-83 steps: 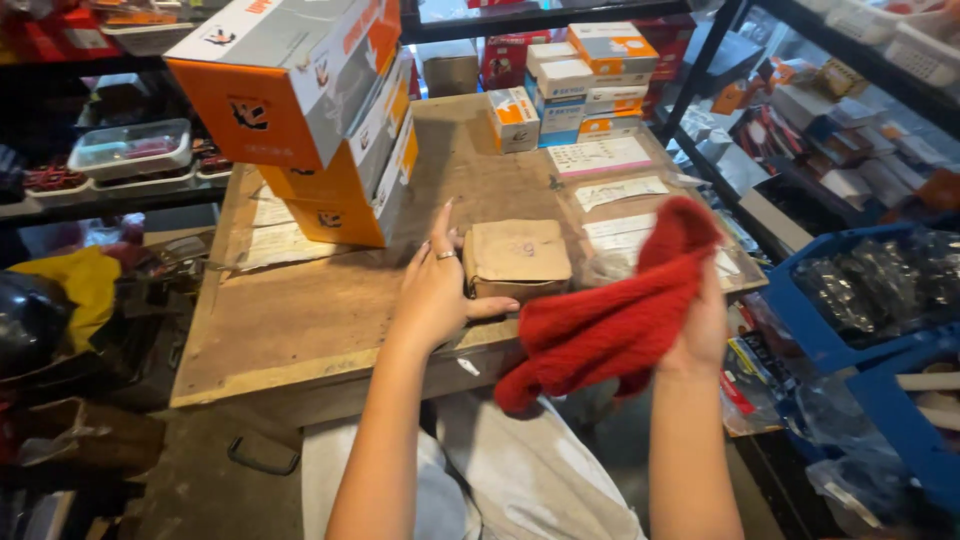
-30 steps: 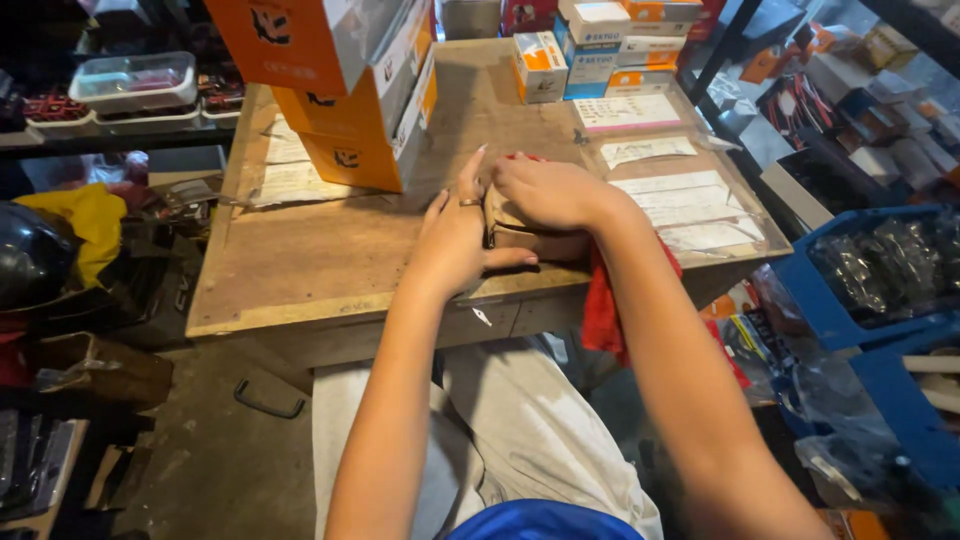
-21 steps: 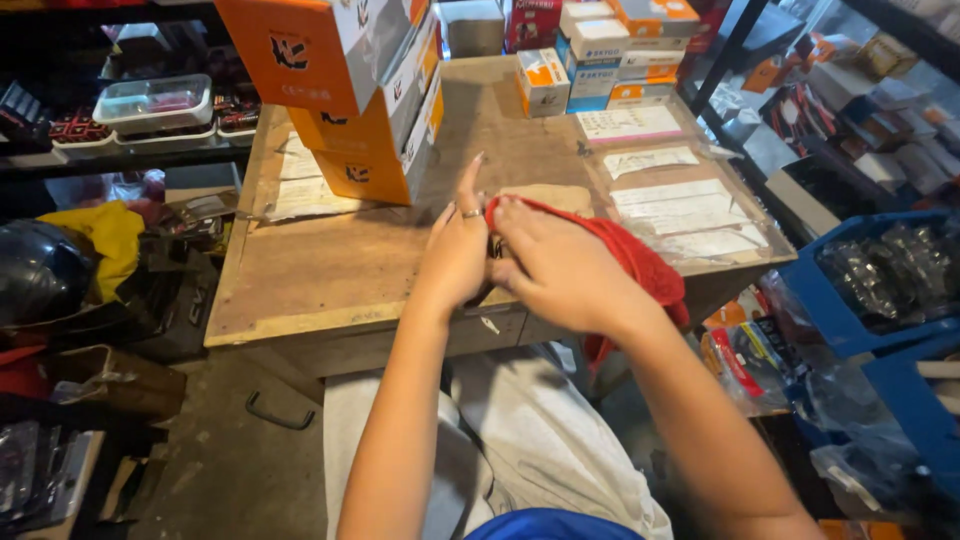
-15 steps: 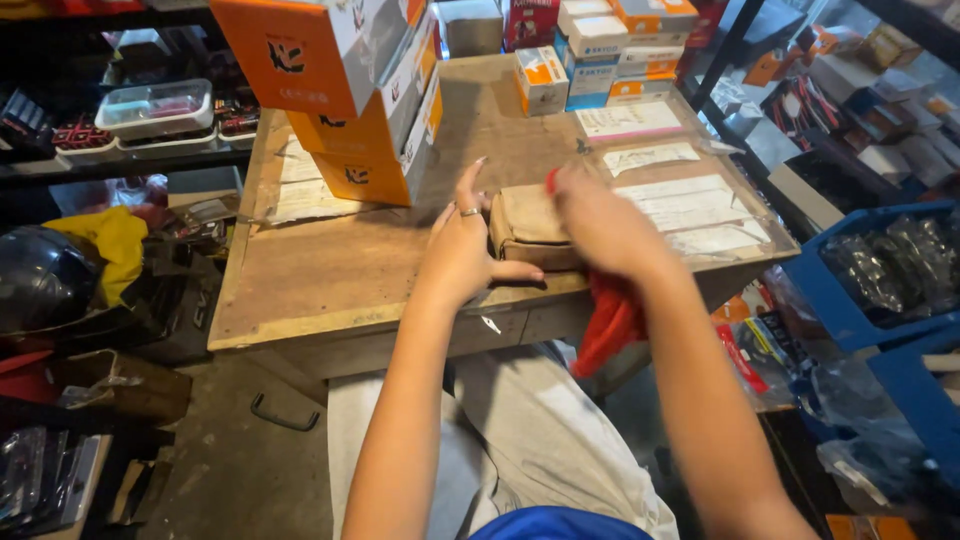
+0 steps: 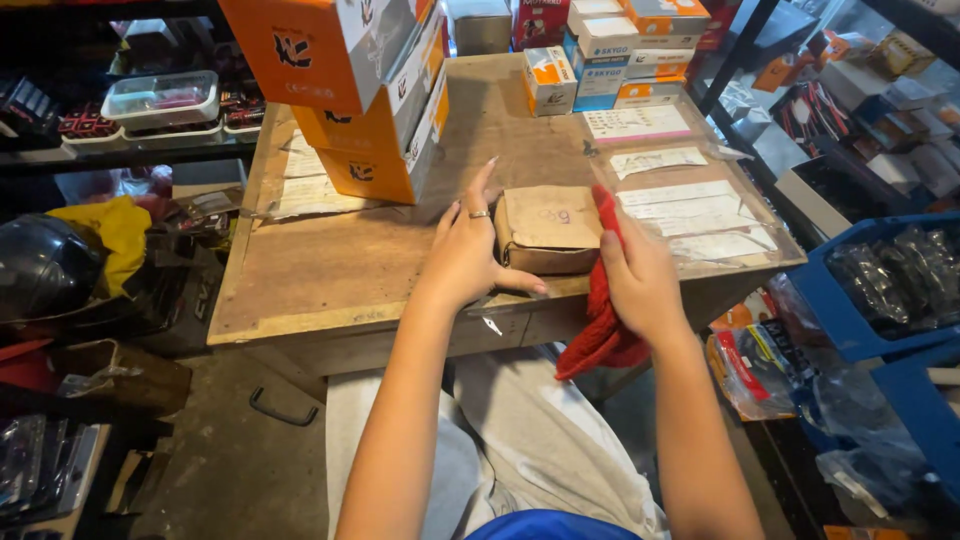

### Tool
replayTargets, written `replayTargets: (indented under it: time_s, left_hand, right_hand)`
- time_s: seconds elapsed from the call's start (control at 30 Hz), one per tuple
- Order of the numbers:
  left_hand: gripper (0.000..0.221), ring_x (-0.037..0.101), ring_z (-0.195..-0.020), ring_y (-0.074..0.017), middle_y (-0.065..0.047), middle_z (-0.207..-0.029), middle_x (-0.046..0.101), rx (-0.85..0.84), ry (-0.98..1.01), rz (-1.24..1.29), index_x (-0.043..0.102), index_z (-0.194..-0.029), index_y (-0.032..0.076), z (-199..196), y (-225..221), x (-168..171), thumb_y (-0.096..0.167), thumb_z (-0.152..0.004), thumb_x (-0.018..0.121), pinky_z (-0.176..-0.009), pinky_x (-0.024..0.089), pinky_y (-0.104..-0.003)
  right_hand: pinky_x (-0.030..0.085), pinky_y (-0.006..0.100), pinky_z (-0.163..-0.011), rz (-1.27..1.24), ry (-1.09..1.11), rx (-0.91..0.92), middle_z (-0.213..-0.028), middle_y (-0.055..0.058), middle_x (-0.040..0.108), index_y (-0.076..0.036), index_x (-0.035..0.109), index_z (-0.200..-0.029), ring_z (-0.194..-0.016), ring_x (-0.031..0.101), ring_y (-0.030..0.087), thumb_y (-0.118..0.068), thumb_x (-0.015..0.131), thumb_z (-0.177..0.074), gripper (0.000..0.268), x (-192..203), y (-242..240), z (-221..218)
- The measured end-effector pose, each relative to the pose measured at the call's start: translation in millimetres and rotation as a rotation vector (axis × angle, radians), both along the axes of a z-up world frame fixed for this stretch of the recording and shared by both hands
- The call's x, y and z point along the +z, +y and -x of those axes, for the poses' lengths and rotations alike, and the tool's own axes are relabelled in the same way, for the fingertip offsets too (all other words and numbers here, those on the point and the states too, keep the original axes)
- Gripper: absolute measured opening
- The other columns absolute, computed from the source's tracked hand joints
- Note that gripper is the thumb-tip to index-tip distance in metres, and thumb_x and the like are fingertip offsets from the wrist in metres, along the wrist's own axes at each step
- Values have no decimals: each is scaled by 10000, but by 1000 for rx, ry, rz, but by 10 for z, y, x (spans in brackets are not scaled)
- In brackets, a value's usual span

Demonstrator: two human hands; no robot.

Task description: Wiping down cardboard boxes containing motorcycle parts using a red cloth.

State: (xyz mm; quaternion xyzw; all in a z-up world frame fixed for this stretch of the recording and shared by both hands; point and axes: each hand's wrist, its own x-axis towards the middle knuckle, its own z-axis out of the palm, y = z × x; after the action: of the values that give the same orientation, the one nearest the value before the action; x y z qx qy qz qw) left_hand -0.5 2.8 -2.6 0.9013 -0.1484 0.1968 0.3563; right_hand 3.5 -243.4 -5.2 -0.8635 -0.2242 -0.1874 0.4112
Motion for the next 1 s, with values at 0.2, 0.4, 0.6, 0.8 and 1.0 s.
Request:
replayTargets:
  time_s: [0.2, 0.4, 0.6, 0.8, 1.0]
  left_hand:
    - [1626, 488, -1423, -358, -251, -1450, 565, 11, 49, -1, 49, -1589, 92, 23, -7, 62, 633, -373, 982, -1205, 244, -559]
    - [1592, 516, -1395, -373, -255, -1432, 568, -8, 5, 34, 93, -1611, 86, 63, 3, 99, 643, -398, 960, -1211, 304, -520]
    - [1448, 455, -1439, -387, -203, -1515, 511, -1, 22, -92, 151, -1599, 83, 74, -56, 53, 630, -525, 953, -1199, 240, -563]
    - [1483, 435, -1416, -432, -287, -1524, 409, -16, -84, -68, 74, -1582, -11, 31, -24, 25, 641, -566, 935, -1194, 265, -557]
    - [1408, 512, -1321, -455, -282, -1487, 480, 24, -159, -103, 87, -1592, -16, 12, -34, -71, 627, -662, 926, -1150, 366, -509]
  right_hand:
    - [494, 473, -975, 7, -142, -55, -1309, 279, 640, -35, 515, -1476, -1199, 612, 462, -250, 489, -1066, 464, -103, 11, 247]
    - [422, 459, -1067, 72, -13, 5, -1409, 311, 546, 30, 404, -1520, -1320, 505, 473, -205, 588, -987, 611, 87, 110, 174]
    - [371, 455, -1121, 102, -57, 67, -1473, 346, 469, 124, 360, -1474, -1381, 451, 472, -212, 817, -821, 865, 120, 227, -76]
    - [476, 457, -1021, 80, -9, -83, -1313, 281, 631, 65, 499, -1413, -1234, 598, 445, -238, 871, -766, 806, 113, 363, -93]
    - [514, 445, -973, 85, 11, -95, -1249, 224, 690, 5, 584, -1356, -1175, 653, 399, -240, 879, -750, 718, 263, 306, -76]
